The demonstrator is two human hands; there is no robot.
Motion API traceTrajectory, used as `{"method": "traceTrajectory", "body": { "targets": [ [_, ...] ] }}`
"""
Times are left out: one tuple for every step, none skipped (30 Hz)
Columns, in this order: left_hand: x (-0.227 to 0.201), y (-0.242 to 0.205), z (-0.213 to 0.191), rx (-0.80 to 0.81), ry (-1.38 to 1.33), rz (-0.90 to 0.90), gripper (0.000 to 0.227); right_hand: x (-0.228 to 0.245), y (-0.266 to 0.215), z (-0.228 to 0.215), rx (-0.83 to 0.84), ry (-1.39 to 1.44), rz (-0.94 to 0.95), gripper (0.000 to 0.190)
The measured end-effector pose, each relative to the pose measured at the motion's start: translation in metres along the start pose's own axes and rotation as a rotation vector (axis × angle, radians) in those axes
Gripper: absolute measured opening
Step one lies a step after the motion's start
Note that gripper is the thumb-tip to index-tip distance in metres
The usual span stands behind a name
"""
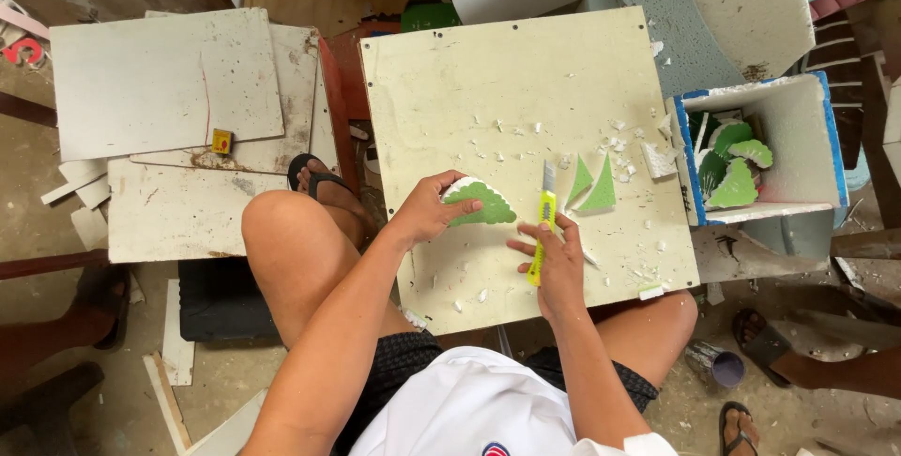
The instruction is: Using a utility knife to cut and shape small pieces of foam on a work surface.
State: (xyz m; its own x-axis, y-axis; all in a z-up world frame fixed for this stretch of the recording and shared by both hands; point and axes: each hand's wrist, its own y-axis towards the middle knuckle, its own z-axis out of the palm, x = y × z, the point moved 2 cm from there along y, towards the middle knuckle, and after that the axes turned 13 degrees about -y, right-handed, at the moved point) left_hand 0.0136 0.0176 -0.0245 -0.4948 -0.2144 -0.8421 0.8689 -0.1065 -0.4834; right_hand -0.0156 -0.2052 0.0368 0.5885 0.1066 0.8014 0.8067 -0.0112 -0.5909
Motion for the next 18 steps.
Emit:
{"method": "traceTrajectory", "body": {
  "targets": [
    [-0.001, -0.001, 0.0, 0.0, 0.0, -0.001, 0.045, -0.003, 0.0, -0.003, 0.0, 0.001, 0.0, 0.032],
    [-0.003, -0.003, 0.001, -0.006, -0.001, 0.017, 0.042, -0.007, 0.0, -0.006, -0.003, 0.013, 0.036, 0.031],
    [-0.003, -0.004, 0.002, -0.011, -0.003, 0.033, 0.04, -0.011, -0.001, -0.01, -0.008, 0.027, 0.072, 0.03],
    [-0.001, -0.003, 0.002, -0.009, -0.002, 0.031, 0.04, -0.012, -0.003, -0.009, -0.01, 0.027, 0.073, 0.03],
    [0.002, -0.001, 0.001, -0.016, -0.001, 0.043, 0.04, -0.013, -0.005, -0.009, 0.014, 0.04, 0.084, 0.032],
    [0.004, 0.001, 0.001, -0.022, 0.0, 0.055, 0.04, -0.014, -0.007, -0.009, 0.038, 0.053, 0.096, 0.033],
    [0.002, -0.001, 0.003, -0.02, 0.0, 0.052, 0.04, -0.01, -0.014, -0.005, 0.035, 0.054, 0.098, 0.033],
    [0.0, -0.003, 0.004, -0.023, 0.011, 0.049, 0.038, -0.005, -0.02, 0.0, 0.086, 0.093, 0.104, 0.036],
    [-0.004, -0.005, 0.005, -0.028, 0.024, 0.048, 0.035, 0.001, -0.026, 0.005, 0.138, 0.133, 0.109, 0.038],
    [-0.004, -0.005, 0.006, -0.028, 0.025, 0.046, 0.035, 0.004, -0.028, 0.01, 0.138, 0.135, 0.111, 0.038],
    [-0.004, -0.005, 0.006, -0.045, 0.047, 0.024, 0.034, 0.007, -0.031, 0.014, 0.163, 0.114, 0.097, 0.042],
    [-0.004, -0.005, 0.007, -0.063, 0.068, 0.002, 0.032, 0.01, -0.033, 0.019, 0.188, 0.094, 0.083, 0.046],
    [0.0, -0.003, 0.006, -0.063, 0.069, 0.001, 0.032, 0.016, -0.037, 0.022, 0.188, 0.095, 0.084, 0.046],
    [0.003, 0.0, 0.005, -0.072, 0.104, 0.004, 0.033, 0.024, -0.041, 0.024, 0.107, -0.213, -0.002, 0.05],
    [0.006, 0.002, 0.003, -0.082, 0.139, 0.007, 0.033, 0.032, -0.045, 0.027, 0.025, -0.52, -0.09, 0.054],
    [0.009, 0.005, 0.003, -0.082, 0.139, 0.007, 0.033, 0.033, -0.047, 0.027, 0.025, -0.52, -0.09, 0.054],
    [0.012, 0.007, 0.001, -0.089, 0.162, 0.0, 0.033, 0.036, -0.049, 0.028, -0.021, -0.789, -0.174, 0.054],
    [0.015, 0.01, 0.0, -0.096, 0.185, -0.006, 0.032, 0.038, -0.051, 0.029, -0.069, -1.057, -0.26, 0.055]
  ]
}}
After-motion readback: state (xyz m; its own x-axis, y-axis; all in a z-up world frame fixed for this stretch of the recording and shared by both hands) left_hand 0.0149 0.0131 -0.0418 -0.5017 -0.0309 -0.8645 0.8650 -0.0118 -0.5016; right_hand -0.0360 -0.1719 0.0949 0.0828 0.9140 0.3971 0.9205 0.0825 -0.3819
